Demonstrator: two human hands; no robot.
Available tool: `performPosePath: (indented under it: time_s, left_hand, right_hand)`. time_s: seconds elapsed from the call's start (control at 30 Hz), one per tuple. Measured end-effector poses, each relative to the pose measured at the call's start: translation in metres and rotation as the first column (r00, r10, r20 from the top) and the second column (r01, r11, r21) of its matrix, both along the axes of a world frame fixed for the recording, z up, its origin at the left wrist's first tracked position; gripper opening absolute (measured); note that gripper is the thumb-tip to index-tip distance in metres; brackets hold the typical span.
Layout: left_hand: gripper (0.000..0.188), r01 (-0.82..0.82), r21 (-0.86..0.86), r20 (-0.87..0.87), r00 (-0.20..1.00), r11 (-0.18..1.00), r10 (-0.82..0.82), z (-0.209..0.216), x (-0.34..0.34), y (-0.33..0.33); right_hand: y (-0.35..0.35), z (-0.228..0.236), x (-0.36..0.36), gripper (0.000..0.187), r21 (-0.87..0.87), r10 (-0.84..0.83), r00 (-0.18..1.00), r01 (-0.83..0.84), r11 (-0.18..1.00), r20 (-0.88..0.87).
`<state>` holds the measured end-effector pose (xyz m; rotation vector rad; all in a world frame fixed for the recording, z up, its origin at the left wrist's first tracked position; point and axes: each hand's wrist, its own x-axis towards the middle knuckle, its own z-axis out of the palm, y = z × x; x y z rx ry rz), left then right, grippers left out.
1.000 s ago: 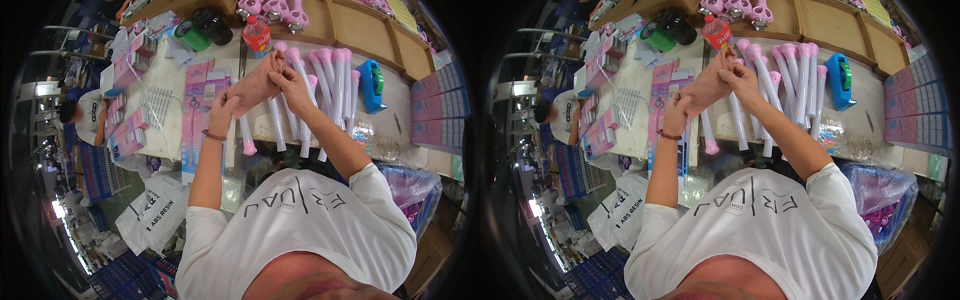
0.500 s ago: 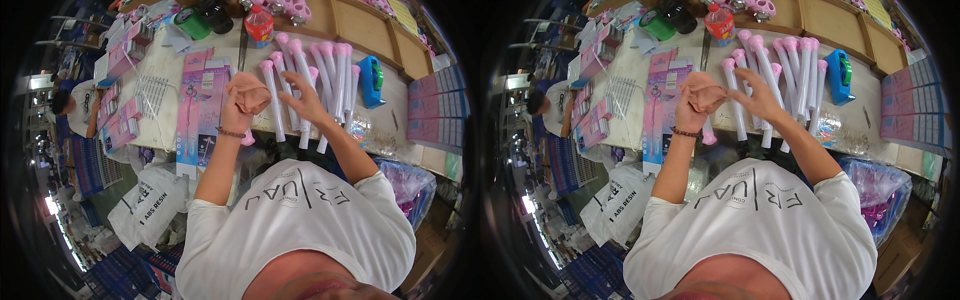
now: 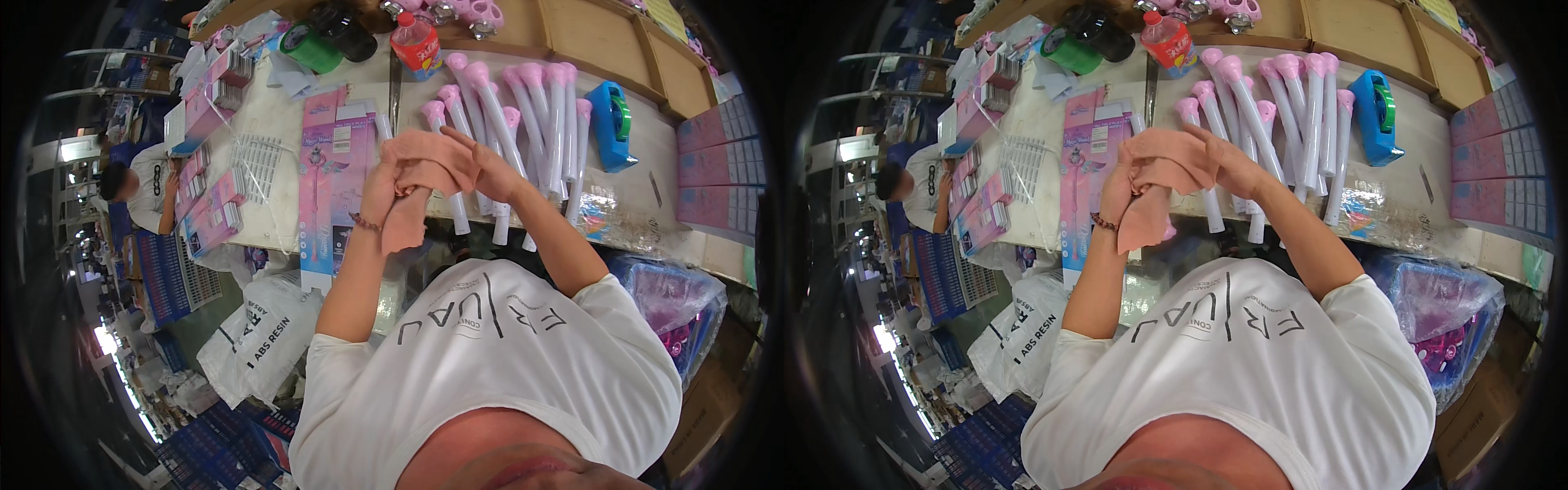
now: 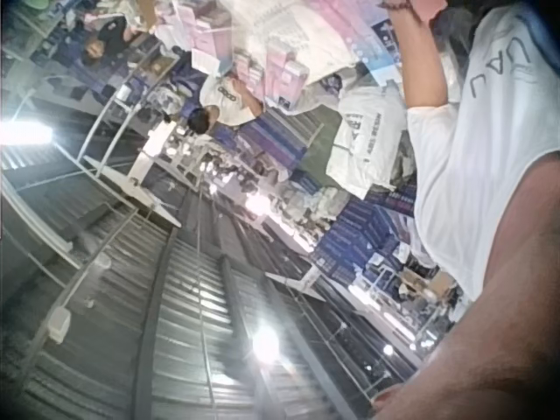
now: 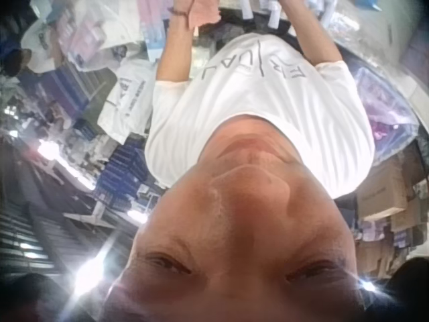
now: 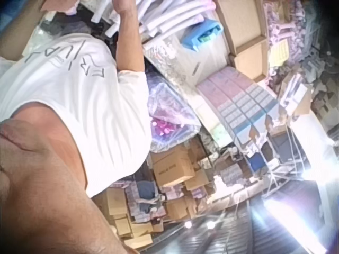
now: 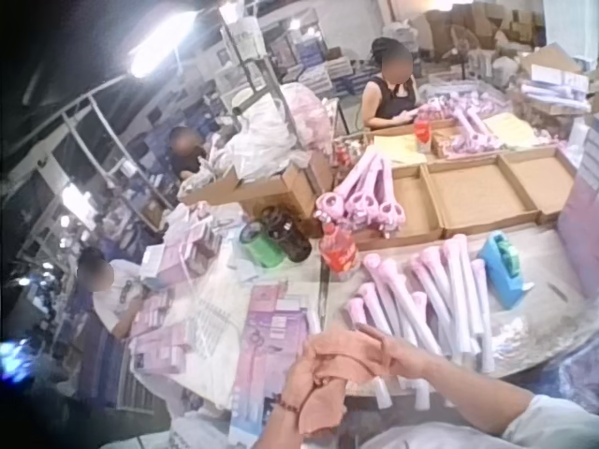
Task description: The person unpacks pink bell-shaped components from a cardboard box and places them on a table. They then retrieve white plastic handles from a blue crate and repeatedly attach each bell to a handle by hand, arranging the assembled units on the table.
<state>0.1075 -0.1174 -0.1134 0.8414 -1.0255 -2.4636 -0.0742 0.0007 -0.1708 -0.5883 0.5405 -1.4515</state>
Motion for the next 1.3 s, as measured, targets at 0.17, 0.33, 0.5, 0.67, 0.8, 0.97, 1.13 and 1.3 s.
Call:
performPosePath:
  time_s: [0.17, 0.33, 0.5, 0.67, 0.8, 0.97, 1.13, 1.3]
  left_hand:
    - [0.031, -0.047, -0.08, 0.044, 0.998, 0.996, 0.051, 0.013, 0.001, 0.006]
    - [0.025, -0.114, -0.133, -0.081, 0.991, 0.985, 0.103, 0.065, -0.012, 0.027]
    - [0.028, -0.103, 0.038, -0.173, 0.979, 0.994, 0.108, 0.08, -0.043, 0.021]
    - [0.025, -0.111, 0.055, -0.122, 0.986, 0.992, 0.117, 0.061, -0.055, 0.007]
    - [0.027, -0.172, 0.221, -0.201, 0.955, 0.96, 0.217, 0.05, -0.064, 0.002]
    - [0.031, -0.176, 0.248, -0.194, 0.954, 0.953, 0.227, 0.044, -0.083, 0.016]
    - [0.033, -0.162, 0.227, -0.211, 0.954, 0.96, 0.211, 0.036, -0.085, 0.021]
    - [0.031, -0.24, 0.158, -0.059, 0.966, 0.958, 0.252, 0.009, -0.077, -0.01]
  right_hand:
    - [0.003, 0.018, -0.011, 0.051, 0.291, 0.082, 0.892, 0.057, 0.955, -0.444]
    - [0.015, 0.053, -0.034, 0.04, -0.078, -0.045, 0.999, 0.044, 0.996, -0.013]
    - [-0.005, 0.065, -0.007, 0.083, 0.07, -0.077, 0.792, 0.043, 0.997, 0.606]
    - [-0.007, 0.056, -0.001, 0.122, -0.029, -0.029, 0.705, 0.07, 0.997, 0.709]
    - [-0.004, 0.049, -0.011, 0.124, -0.032, -0.093, 0.857, 0.127, 0.991, 0.506]
    - [-0.006, 0.044, -0.013, 0.109, -0.063, -0.1, 0.956, 0.121, 0.991, 0.275]
    - [-0.014, 0.038, -0.018, 0.074, 0.248, -0.287, 0.934, 0.233, 0.94, 0.213]
    - [-0.022, 0.024, -0.038, 0.036, 0.322, -0.389, 0.89, 0.451, 0.833, -0.239]
